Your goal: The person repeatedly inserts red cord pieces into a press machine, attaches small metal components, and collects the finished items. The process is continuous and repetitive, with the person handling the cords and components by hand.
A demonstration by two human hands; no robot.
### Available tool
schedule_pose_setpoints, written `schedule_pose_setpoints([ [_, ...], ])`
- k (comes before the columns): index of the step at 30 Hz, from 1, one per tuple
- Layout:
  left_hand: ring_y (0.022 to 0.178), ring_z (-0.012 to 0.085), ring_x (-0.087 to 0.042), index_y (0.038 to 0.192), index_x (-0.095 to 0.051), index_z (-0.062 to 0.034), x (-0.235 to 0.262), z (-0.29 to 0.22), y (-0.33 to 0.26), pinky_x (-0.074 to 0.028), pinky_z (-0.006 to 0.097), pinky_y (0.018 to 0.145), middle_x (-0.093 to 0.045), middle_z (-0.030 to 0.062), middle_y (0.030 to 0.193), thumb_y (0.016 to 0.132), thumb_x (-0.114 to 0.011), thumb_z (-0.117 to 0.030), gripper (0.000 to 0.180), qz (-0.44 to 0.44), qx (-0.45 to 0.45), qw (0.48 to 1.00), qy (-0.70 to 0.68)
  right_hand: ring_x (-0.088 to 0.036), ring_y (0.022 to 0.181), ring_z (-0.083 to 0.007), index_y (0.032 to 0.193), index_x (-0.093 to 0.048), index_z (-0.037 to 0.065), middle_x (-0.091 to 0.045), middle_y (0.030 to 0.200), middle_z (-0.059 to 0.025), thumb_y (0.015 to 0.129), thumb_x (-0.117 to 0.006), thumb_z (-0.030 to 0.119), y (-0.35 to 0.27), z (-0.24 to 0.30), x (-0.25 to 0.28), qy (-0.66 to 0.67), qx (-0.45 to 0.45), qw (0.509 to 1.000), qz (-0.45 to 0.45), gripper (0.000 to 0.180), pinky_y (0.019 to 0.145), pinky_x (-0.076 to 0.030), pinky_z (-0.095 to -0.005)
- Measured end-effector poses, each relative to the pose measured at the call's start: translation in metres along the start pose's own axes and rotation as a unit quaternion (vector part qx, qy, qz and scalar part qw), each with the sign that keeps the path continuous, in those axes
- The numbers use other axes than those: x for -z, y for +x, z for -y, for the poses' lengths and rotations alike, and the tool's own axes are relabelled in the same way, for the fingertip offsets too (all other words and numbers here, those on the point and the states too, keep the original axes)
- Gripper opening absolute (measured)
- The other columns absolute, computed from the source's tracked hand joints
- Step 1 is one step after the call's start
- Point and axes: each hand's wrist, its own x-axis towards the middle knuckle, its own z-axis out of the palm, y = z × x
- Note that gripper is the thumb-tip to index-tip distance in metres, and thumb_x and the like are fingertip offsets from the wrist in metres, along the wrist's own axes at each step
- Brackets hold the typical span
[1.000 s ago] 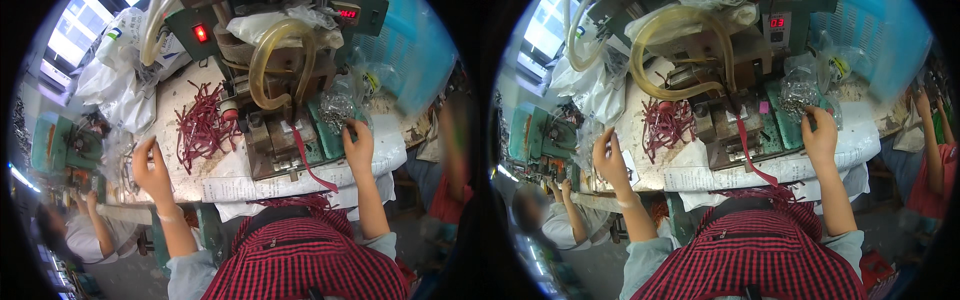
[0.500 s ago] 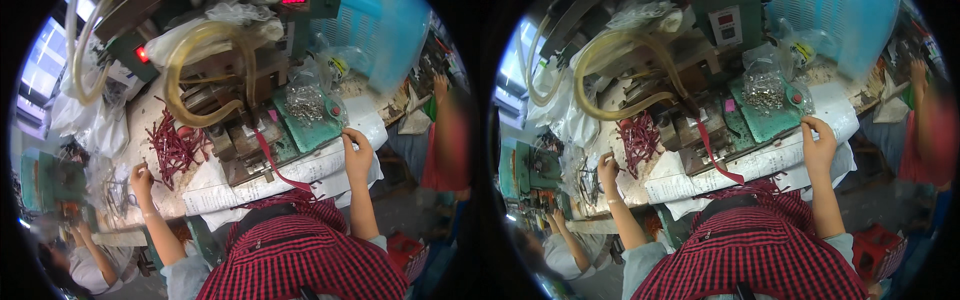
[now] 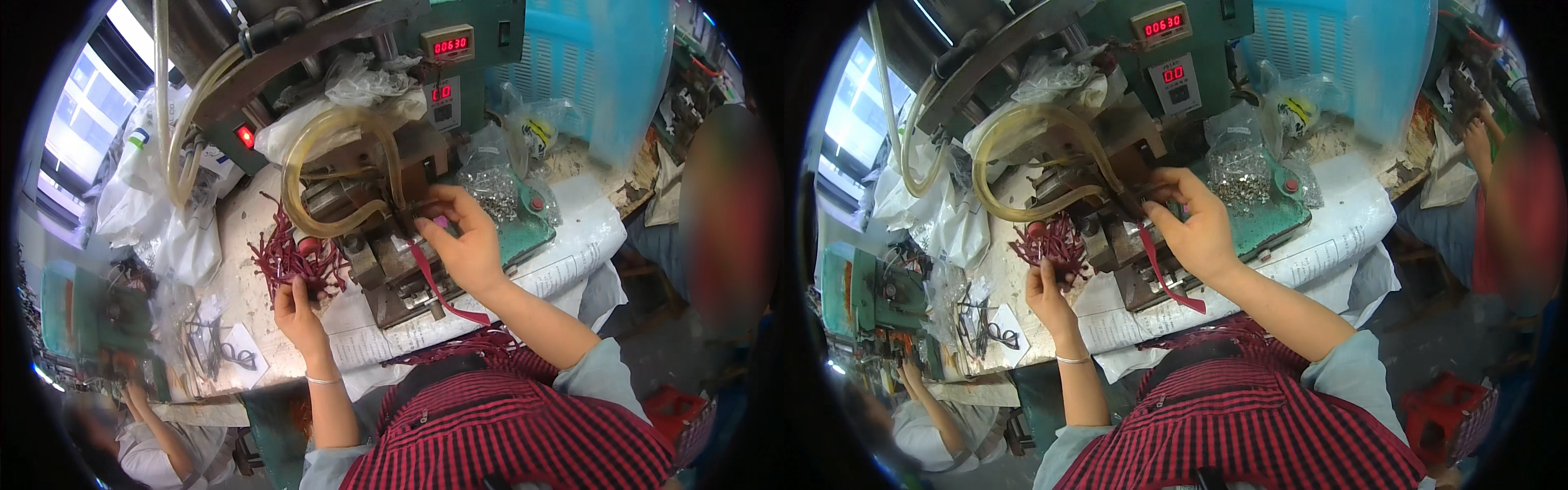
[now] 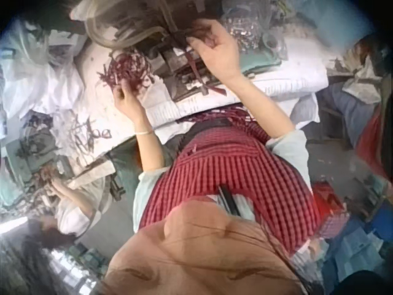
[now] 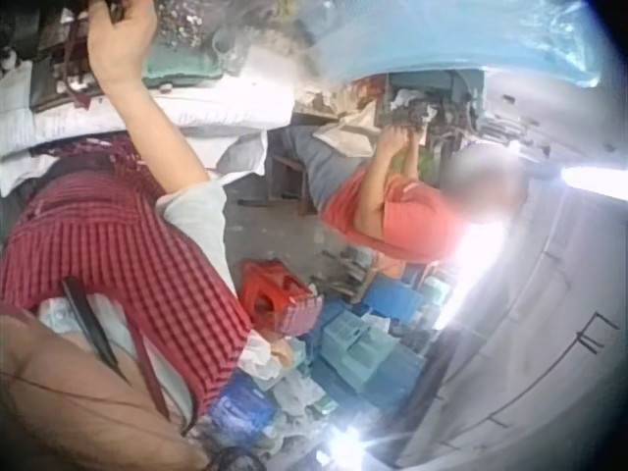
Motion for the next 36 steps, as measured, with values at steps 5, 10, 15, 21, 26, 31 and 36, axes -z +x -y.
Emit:
schedule_pose_setpoints([
  [5,0.074,0.0176,-0.069,0.102,-0.064,0.0056,-0.056,-0.131,-0.005,-0.058,0.025,0.071,-0.073,0.0163,0.096,0.101,-0.061,0.001,0.005,0.128,-0.259,0.951,-0.11,-0.064,0.108,-0.014,0.136,-0.051,-0.003,-0.066,0.123,-0.0103,0.091,-0.069,-0.004,-0.003,0.02,-0.007,0.029,-0.008,0.999,0.012,0.048,0.096,-0.05,-0.0285],
  [10,0.08,0.0208,-0.07,0.103,-0.064,0.0082,-0.071,-0.132,0.004,-0.058,0.03,0.078,-0.072,0.0194,0.098,0.098,-0.063,0.006,0.006,0.138,-0.265,0.952,-0.072,-0.065,0.112,-0.018,0.141,-0.049,-0.001,-0.068,0.121,-0.014,0.089,-0.068,-0.003,-0.014,0.046,-0.02,0.047,-0.026,0.998,0.024,0.055,0.1,-0.049,-0.0318],
  [15,0.081,0.0197,-0.068,0.092,-0.069,0.007,-0.044,-0.112,-0.021,-0.053,0.028,0.076,-0.074,0.015,0.094,0.087,-0.073,0.005,0.007,0.27,-0.196,0.94,0.072,-0.064,0.123,-0.0231,0.138,-0.057,0.0,-0.068,0.126,-0.0157,0.086,-0.065,-0.004,-0.012,0.055,0.027,-0.121,0.015,0.988,0.092,0.053,0.106,-0.048,-0.0337],
  [21,0.1,0.0226,-0.069,0.088,-0.075,0.0035,0.078,-0.038,-0.084,-0.051,0.034,0.091,-0.075,0.0142,0.109,0.079,-0.085,-0.003,0.015,0.405,0.187,0.861,0.243,-0.069,0.108,-0.0196,0.117,-0.068,-0.006,-0.073,0.112,-0.0118,0.086,-0.05,-0.013,-0.094,0.0,0.207,-0.152,-0.069,0.981,-0.095,0.037,0.101,-0.05,-0.0322],
  [26,0.095,0.0143,-0.065,0.086,-0.076,0.0021,0.1,0.054,-0.142,-0.049,0.028,0.084,-0.07,0.0057,0.097,0.084,-0.084,-0.007,0.013,0.392,0.281,0.841,0.246,-0.069,0.101,-0.0177,0.11,-0.071,-0.004,-0.073,0.105,-0.0101,0.09,-0.05,-0.012,-0.163,-0.084,0.362,-0.237,-0.096,0.891,-0.375,0.03,0.095,-0.052,-0.03],
  [31,0.076,0.0067,-0.061,0.096,-0.077,0.0026,0.044,0.076,-0.15,-0.049,0.024,0.069,-0.072,-0.0007,0.083,0.091,-0.08,-0.013,0.016,0.381,0.337,0.833,0.216,-0.061,0.128,-0.0398,0.142,-0.055,0.0,-0.064,0.136,-0.0235,0.077,-0.083,0.028,-0.225,-0.194,0.477,-0.579,-0.286,0.696,-0.315,0.075,0.108,-0.047,-0.0459],
  [36,0.073,0.0167,-0.064,0.09,-0.08,-0.0002,0.015,0.075,-0.176,-0.051,0.032,0.071,-0.076,0.0094,0.081,0.085,-0.083,-0.015,0.016,0.405,0.182,0.841,0.309,-0.065,0.12,-0.0415,0.139,-0.058,-0.004,-0.066,0.132,-0.0269,0.078,-0.082,0.028,-0.25,-0.231,0.502,-0.53,-0.478,0.605,-0.353,0.073,0.105,-0.048,-0.0444],
])
